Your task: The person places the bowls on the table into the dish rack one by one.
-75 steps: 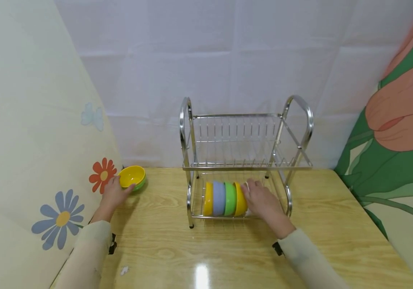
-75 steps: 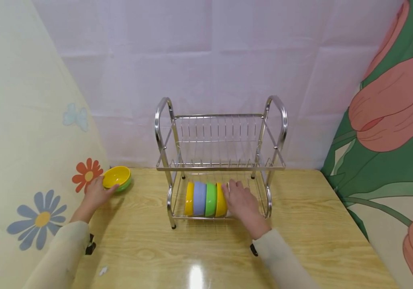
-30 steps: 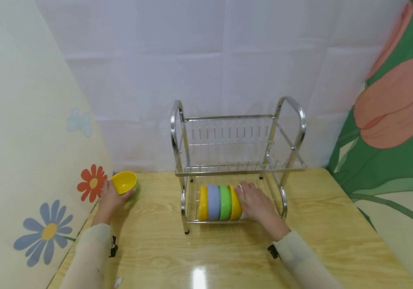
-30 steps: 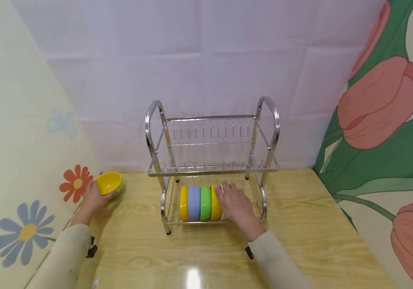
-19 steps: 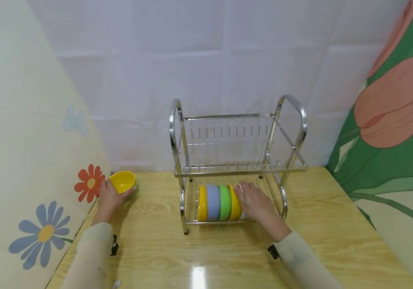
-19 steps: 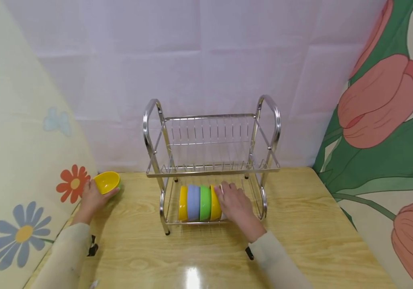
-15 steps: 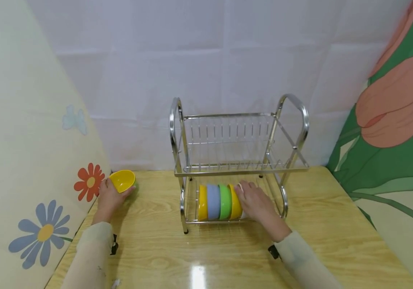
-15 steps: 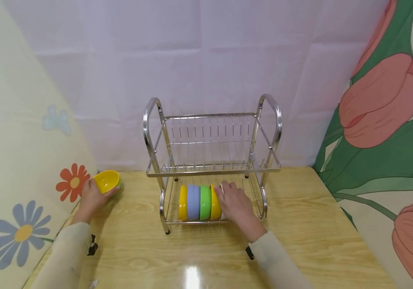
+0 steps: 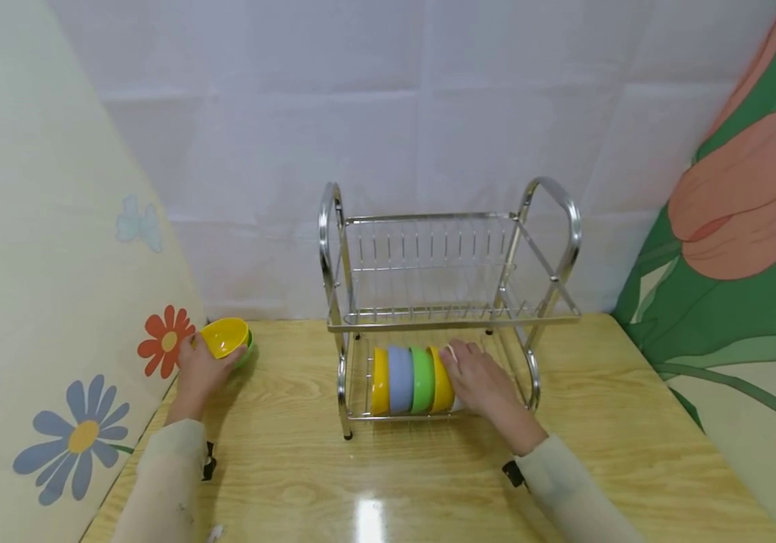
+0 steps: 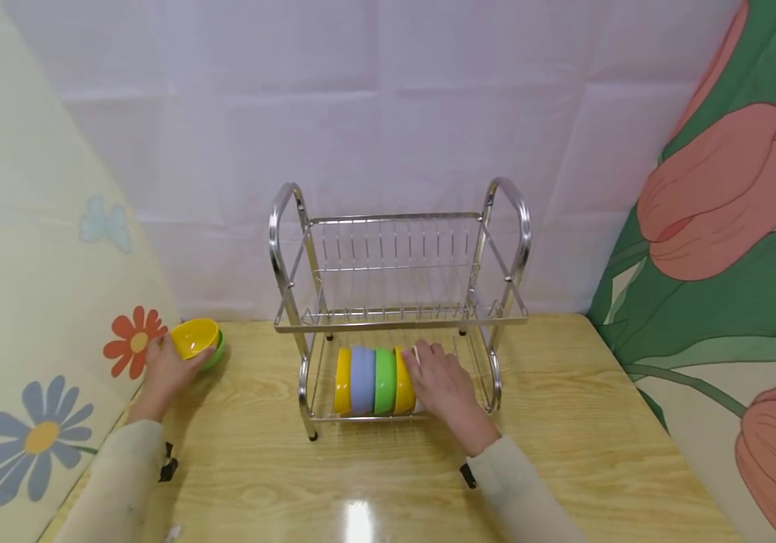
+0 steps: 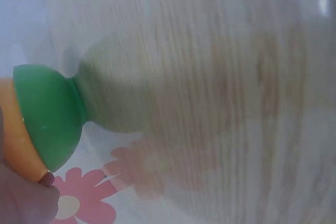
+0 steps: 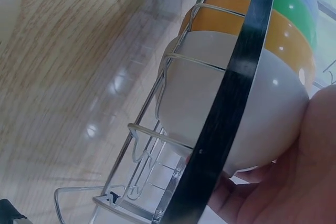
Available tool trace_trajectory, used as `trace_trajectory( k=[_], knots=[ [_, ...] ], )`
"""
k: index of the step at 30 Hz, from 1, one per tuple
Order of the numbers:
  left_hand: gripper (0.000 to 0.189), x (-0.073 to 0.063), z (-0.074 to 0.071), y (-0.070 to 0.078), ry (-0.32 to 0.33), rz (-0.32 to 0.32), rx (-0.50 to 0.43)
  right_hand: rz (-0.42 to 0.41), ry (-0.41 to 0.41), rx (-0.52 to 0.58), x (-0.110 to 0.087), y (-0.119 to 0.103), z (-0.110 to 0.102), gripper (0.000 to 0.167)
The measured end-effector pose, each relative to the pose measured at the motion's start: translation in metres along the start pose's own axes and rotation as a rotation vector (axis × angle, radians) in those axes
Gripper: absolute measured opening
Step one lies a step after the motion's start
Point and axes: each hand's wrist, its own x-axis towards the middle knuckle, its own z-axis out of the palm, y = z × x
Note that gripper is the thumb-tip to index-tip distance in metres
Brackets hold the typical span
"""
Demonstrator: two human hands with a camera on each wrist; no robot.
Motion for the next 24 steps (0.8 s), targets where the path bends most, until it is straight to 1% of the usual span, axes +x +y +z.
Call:
trace_trajectory(
  k=[5, 7, 12, 16, 19, 24],
  knots=[
    [0.117, -0.003, -0.007, 0.0, 0.01, 0.022, 0.009, 0.02, -0.016, -0.011, 0.0, -0.001, -0.002, 0.069],
    [0.117, -0.004, -0.009, 0.0, 0.013, 0.021, 0.017, 0.024, -0.017, -0.014, -0.001, -0.002, -0.003, 0.067],
    [0.118, -0.007, -0.015, 0.001, -0.005, -0.016, 0.027, 0.019, -0.005, -0.028, -0.002, -0.003, -0.004, 0.071],
    [0.117, -0.014, -0.02, 0.006, -0.013, -0.02, 0.037, 0.019, 0.012, -0.039, -0.002, -0.003, -0.003, 0.069],
    [0.115, -0.02, -0.025, 0.01, 0.001, 0.01, 0.045, 0.025, 0.013, -0.041, -0.002, -0.003, -0.003, 0.069],
    [0.111, -0.029, -0.031, 0.015, 0.043, 0.09, 0.079, 0.049, -0.001, -0.021, -0.003, -0.003, -0.006, 0.075]
  ],
)
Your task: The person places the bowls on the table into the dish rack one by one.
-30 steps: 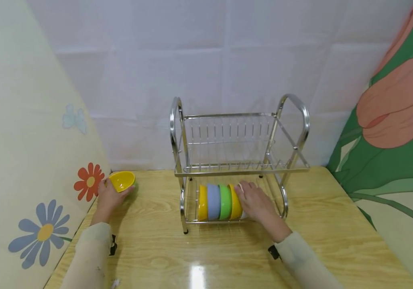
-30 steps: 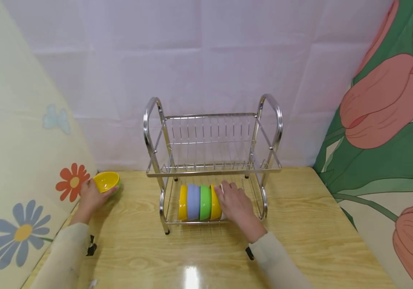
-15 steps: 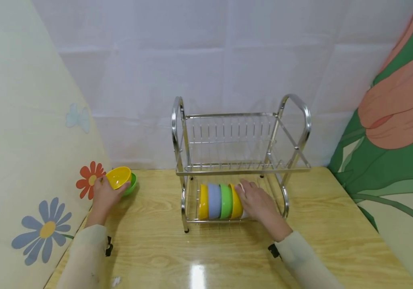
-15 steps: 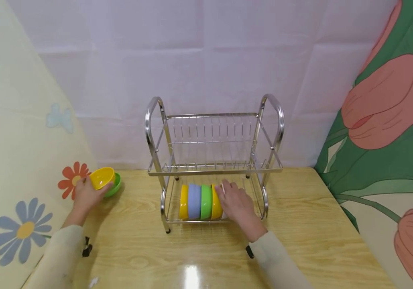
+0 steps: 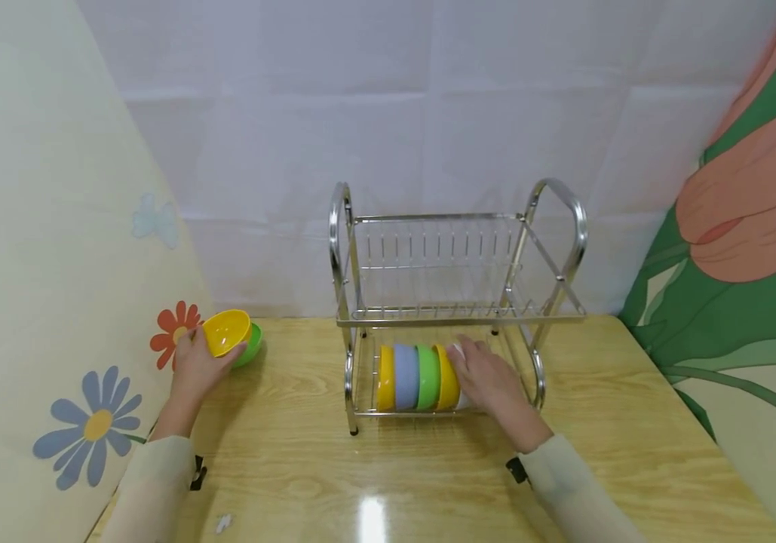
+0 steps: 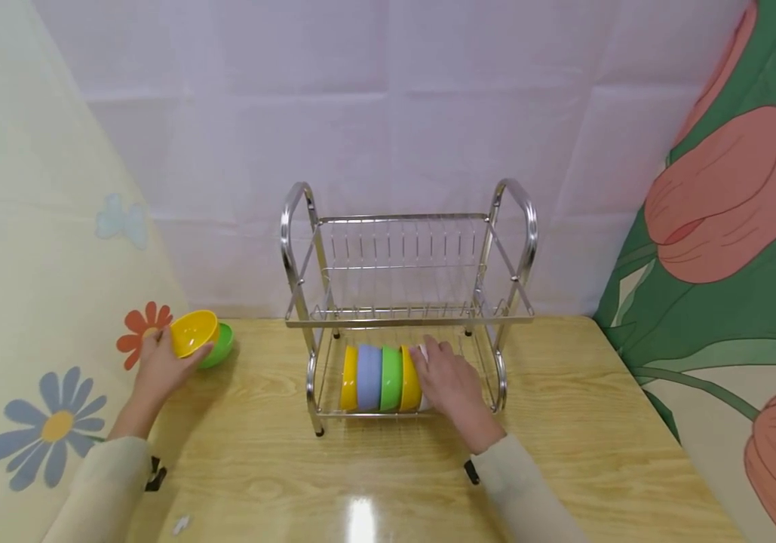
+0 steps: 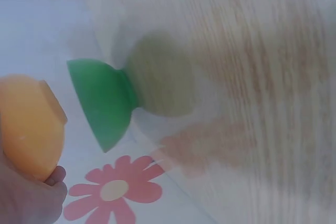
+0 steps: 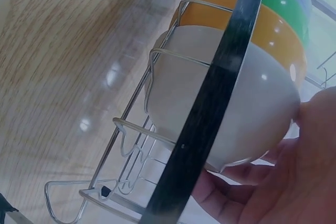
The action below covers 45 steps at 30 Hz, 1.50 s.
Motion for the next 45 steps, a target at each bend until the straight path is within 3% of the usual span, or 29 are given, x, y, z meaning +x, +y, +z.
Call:
trace_trajectory(
  k=[8, 13, 25, 32, 37, 45],
  knots=[
    [0.109, -0.014, -0.008, 0.011, 0.042, 0.098, 0.005, 0.032, -0.007, 0.026, -0.006, -0.001, -0.01, 0.078],
    [0.108, -0.025, -0.011, 0.018, 0.053, 0.144, -0.016, 0.0, 0.039, 0.064, -0.013, -0.003, -0.016, 0.086],
    [0.102, -0.048, -0.016, 0.038, 0.068, 0.253, 0.015, -0.003, 0.11, 0.151, -0.029, -0.001, -0.032, 0.063],
    [0.099, -0.065, -0.017, 0.05, 0.062, 0.301, 0.016, -0.037, 0.174, 0.176, -0.038, 0.0, -0.035, 0.064],
    [0.099, -0.077, -0.015, 0.056, 0.092, 0.356, -0.012, -0.043, 0.191, 0.211, -0.044, -0.001, -0.036, 0.063],
    [0.105, -0.098, -0.015, 0.067, 0.082, 0.401, -0.019, -0.048, 0.209, 0.277, -0.056, -0.01, -0.041, 0.061]
  ],
)
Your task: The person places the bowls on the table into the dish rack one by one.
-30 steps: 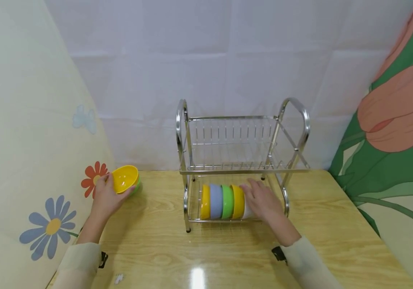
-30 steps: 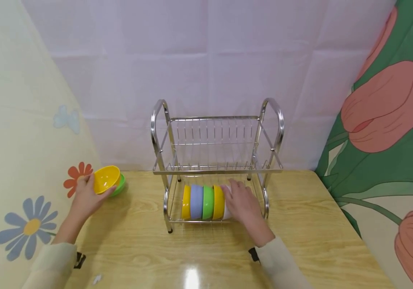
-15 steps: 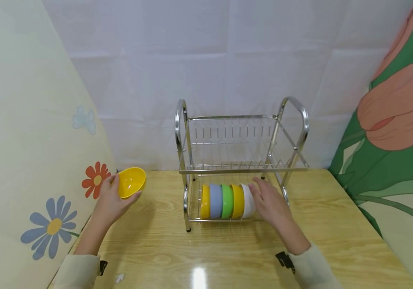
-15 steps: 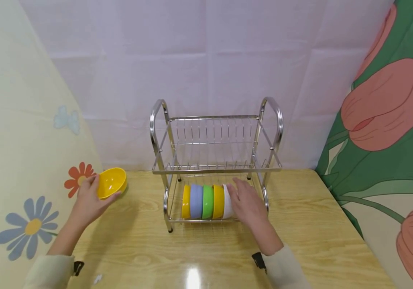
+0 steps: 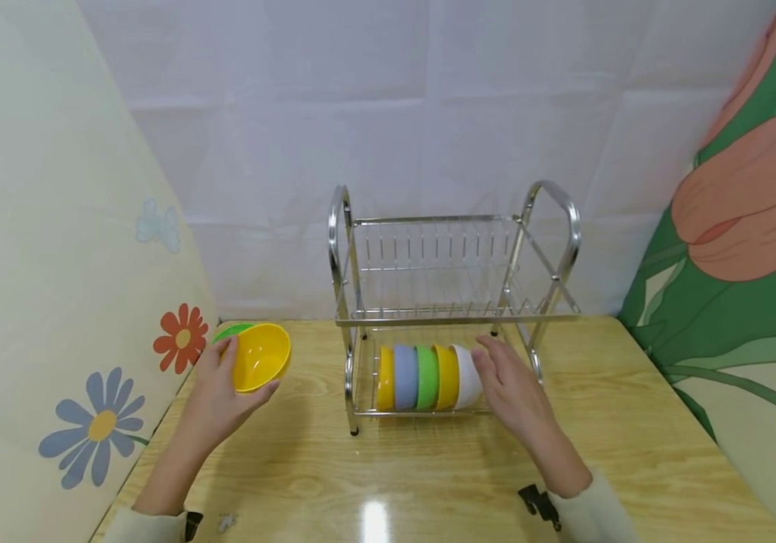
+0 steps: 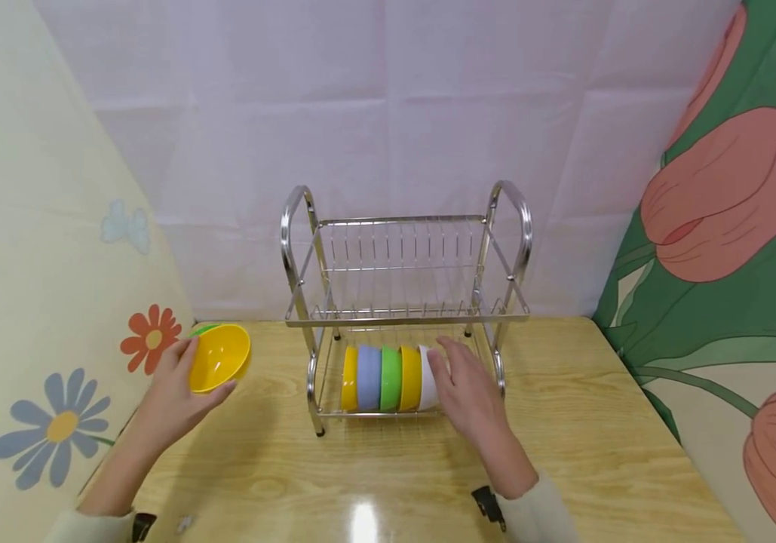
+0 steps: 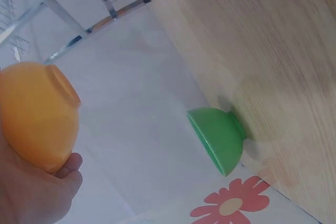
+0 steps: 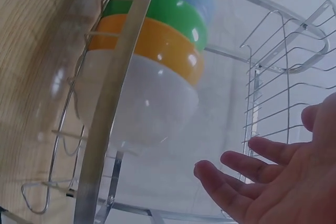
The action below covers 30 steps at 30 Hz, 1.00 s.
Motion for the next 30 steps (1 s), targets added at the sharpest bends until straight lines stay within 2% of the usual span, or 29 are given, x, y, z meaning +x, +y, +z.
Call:
trace_trajectory(
  k=[5, 15, 30],
  knots=[
    [0.106, -0.01, -0.002, 0.014, -0.012, 0.024, -0.005, 0.007, 0.003, 0.054, -0.006, -0.009, 0.003, 0.056],
    [0.106, -0.026, -0.001, 0.036, -0.002, 0.082, -0.012, -0.055, 0.034, 0.162, -0.013, -0.021, 0.015, 0.046],
    [0.111, -0.038, 0.011, 0.061, -0.051, 0.104, -0.062, -0.077, 0.006, 0.299, -0.022, -0.038, 0.035, 0.048]
  ],
)
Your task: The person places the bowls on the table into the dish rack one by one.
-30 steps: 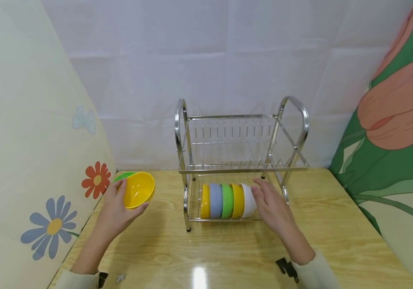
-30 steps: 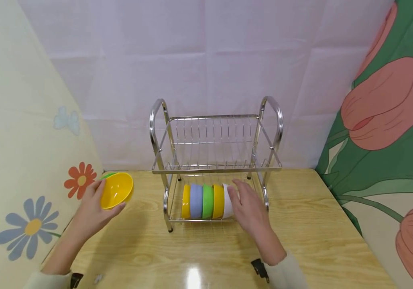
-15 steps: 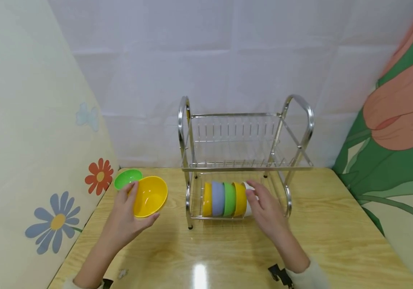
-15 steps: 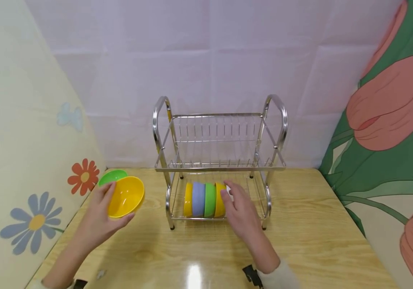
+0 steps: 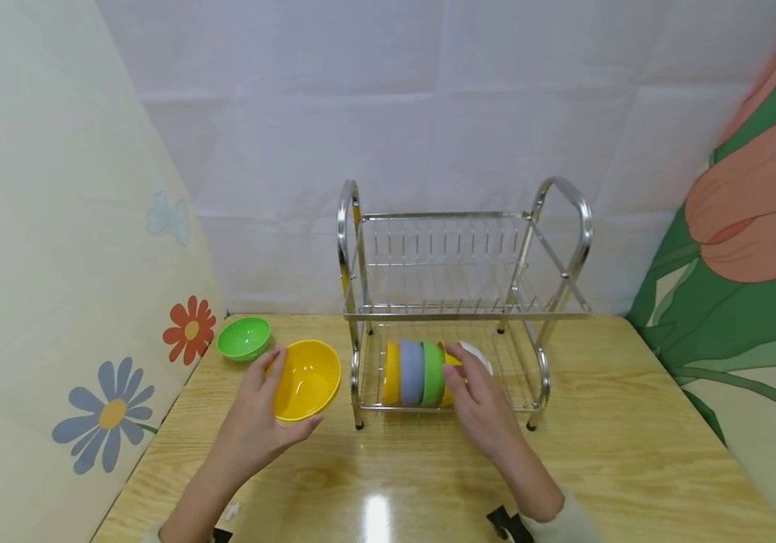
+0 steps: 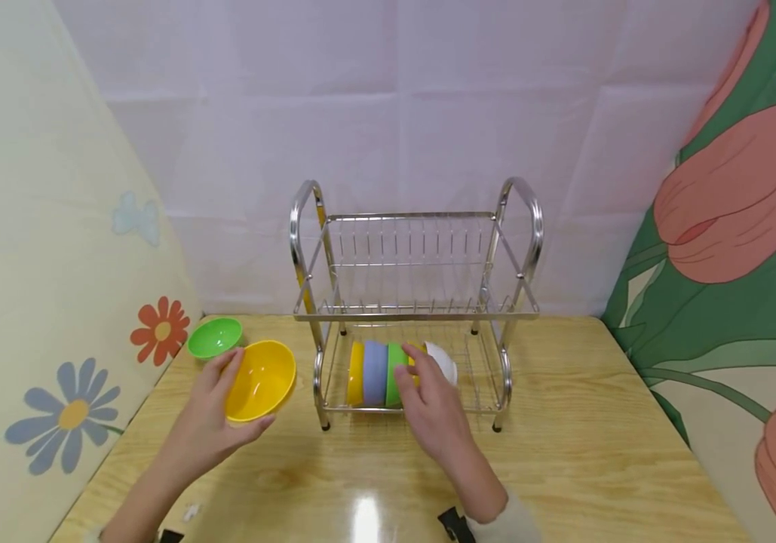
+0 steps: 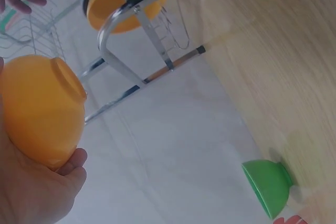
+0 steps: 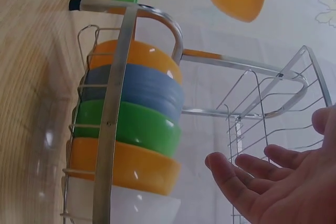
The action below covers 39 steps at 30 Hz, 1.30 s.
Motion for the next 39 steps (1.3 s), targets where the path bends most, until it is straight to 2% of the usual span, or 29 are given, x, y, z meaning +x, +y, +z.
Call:
trace_trajectory(
  k=[4, 13, 39],
  knots=[
    [0.111, -0.001, 0.005, 0.007, -0.013, -0.006, -0.019, 0.005, -0.012, 0.028, -0.001, -0.004, 0.005, 0.047],
    [0.113, -0.001, 0.017, 0.019, -0.023, 0.05, -0.012, 0.013, -0.037, 0.049, -0.003, -0.014, 0.016, 0.047],
    [0.115, 0.001, 0.029, 0.041, -0.036, 0.089, -0.017, -0.038, -0.093, 0.071, -0.002, -0.03, 0.038, 0.046]
  ],
)
